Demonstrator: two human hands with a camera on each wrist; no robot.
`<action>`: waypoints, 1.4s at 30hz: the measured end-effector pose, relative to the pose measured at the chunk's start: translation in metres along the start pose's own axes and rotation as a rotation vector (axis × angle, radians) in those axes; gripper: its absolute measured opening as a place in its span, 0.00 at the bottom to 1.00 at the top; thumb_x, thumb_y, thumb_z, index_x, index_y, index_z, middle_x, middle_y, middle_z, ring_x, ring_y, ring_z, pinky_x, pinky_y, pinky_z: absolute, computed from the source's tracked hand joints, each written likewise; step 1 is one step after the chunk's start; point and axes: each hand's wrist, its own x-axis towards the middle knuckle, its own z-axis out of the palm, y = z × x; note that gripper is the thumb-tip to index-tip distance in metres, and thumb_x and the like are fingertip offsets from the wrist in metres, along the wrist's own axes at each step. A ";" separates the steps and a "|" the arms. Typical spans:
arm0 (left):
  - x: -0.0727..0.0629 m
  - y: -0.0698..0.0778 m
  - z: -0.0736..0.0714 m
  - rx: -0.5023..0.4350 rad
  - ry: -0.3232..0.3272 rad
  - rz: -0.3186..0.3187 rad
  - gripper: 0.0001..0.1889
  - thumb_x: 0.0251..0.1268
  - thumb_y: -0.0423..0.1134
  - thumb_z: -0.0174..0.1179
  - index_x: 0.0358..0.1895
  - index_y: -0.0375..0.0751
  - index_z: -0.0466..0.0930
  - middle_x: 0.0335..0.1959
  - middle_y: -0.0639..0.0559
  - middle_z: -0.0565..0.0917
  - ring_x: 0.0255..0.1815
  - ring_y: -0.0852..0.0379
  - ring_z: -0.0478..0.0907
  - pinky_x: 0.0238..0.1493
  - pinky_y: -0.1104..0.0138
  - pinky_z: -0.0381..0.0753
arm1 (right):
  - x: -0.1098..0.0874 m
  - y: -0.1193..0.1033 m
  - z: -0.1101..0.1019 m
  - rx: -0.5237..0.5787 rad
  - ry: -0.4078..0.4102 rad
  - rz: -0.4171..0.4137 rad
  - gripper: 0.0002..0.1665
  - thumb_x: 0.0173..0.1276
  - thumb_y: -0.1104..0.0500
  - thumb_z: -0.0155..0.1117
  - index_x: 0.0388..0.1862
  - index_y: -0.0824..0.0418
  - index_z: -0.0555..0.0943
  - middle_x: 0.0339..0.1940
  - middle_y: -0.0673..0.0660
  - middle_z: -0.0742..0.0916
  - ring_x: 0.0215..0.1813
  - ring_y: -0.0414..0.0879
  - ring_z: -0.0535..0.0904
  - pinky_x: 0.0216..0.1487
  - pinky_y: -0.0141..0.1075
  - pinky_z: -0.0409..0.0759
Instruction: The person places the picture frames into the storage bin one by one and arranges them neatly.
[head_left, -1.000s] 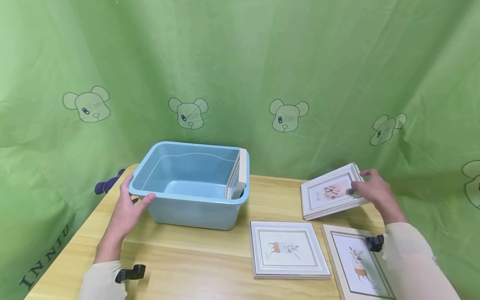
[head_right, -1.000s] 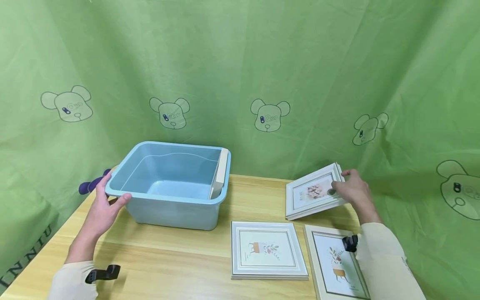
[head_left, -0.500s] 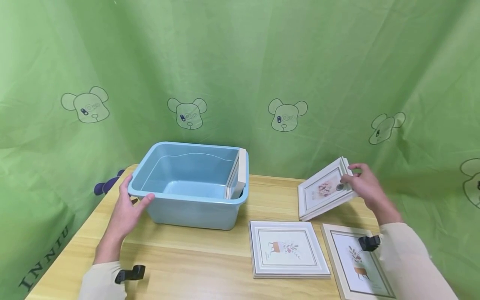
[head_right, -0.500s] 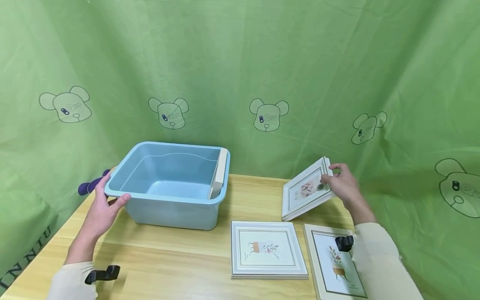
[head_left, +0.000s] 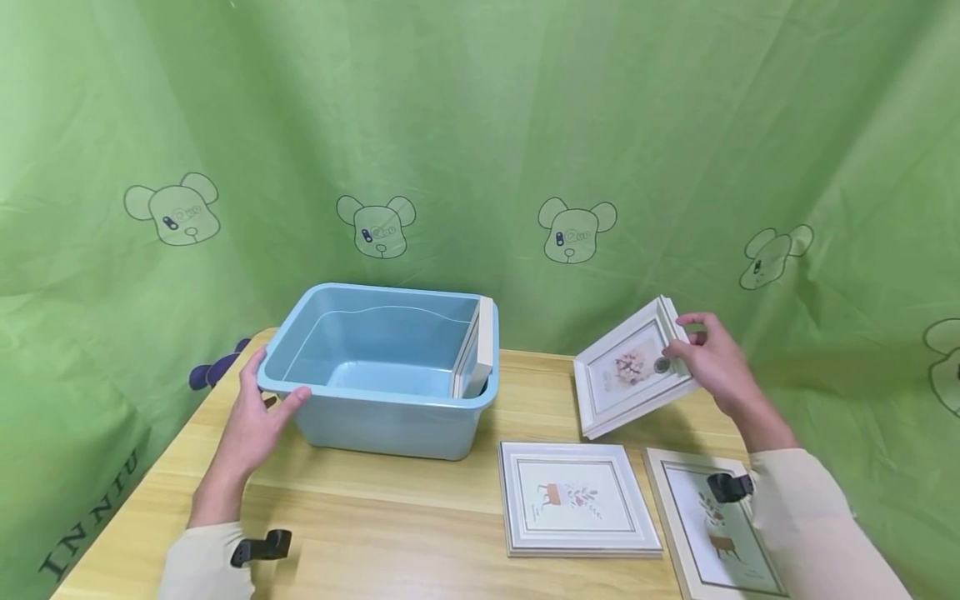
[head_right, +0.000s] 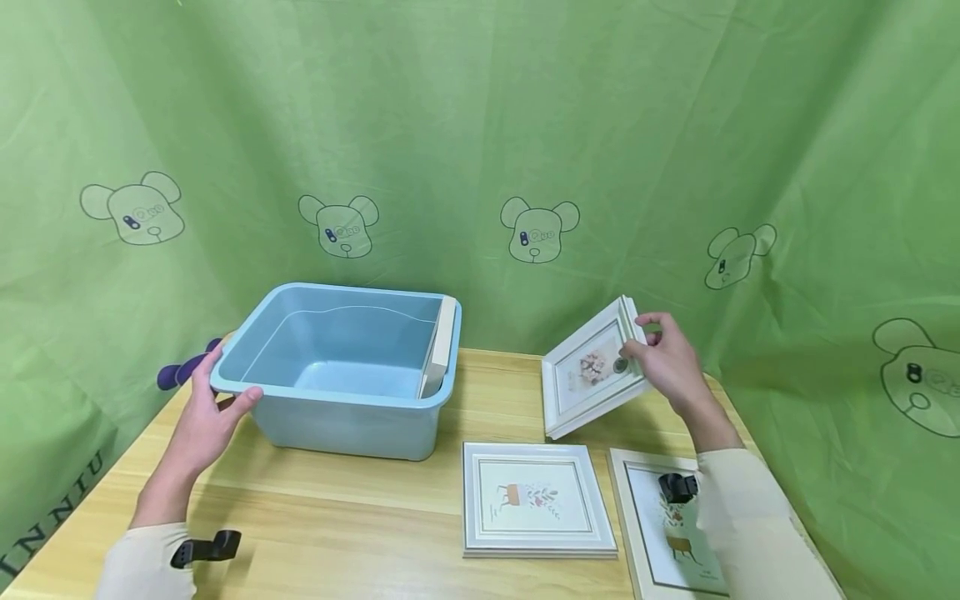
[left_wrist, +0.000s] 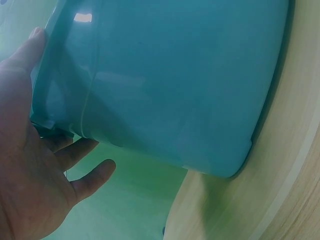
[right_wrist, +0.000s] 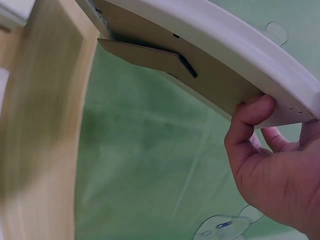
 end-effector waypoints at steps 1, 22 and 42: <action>0.000 0.000 0.000 -0.001 0.000 0.000 0.50 0.66 0.53 0.59 0.78 0.50 0.31 0.76 0.33 0.53 0.75 0.31 0.52 0.68 0.31 0.56 | -0.001 -0.004 0.000 0.003 0.003 -0.005 0.38 0.65 0.59 0.60 0.71 0.64 0.56 0.50 0.65 0.75 0.38 0.46 0.79 0.38 0.36 0.84; 0.005 -0.002 0.000 -0.011 0.001 0.026 0.50 0.66 0.52 0.60 0.78 0.50 0.31 0.76 0.33 0.52 0.75 0.31 0.52 0.69 0.31 0.55 | -0.027 -0.071 -0.005 0.401 0.066 -0.111 0.25 0.66 0.69 0.58 0.54 0.45 0.64 0.43 0.53 0.76 0.36 0.39 0.80 0.35 0.31 0.87; 0.002 -0.003 -0.001 0.000 -0.002 0.011 0.50 0.66 0.53 0.59 0.78 0.51 0.31 0.77 0.33 0.51 0.75 0.31 0.52 0.69 0.31 0.55 | -0.040 -0.096 -0.003 0.656 0.157 -0.244 0.26 0.65 0.76 0.54 0.54 0.51 0.65 0.42 0.52 0.79 0.38 0.40 0.83 0.34 0.34 0.88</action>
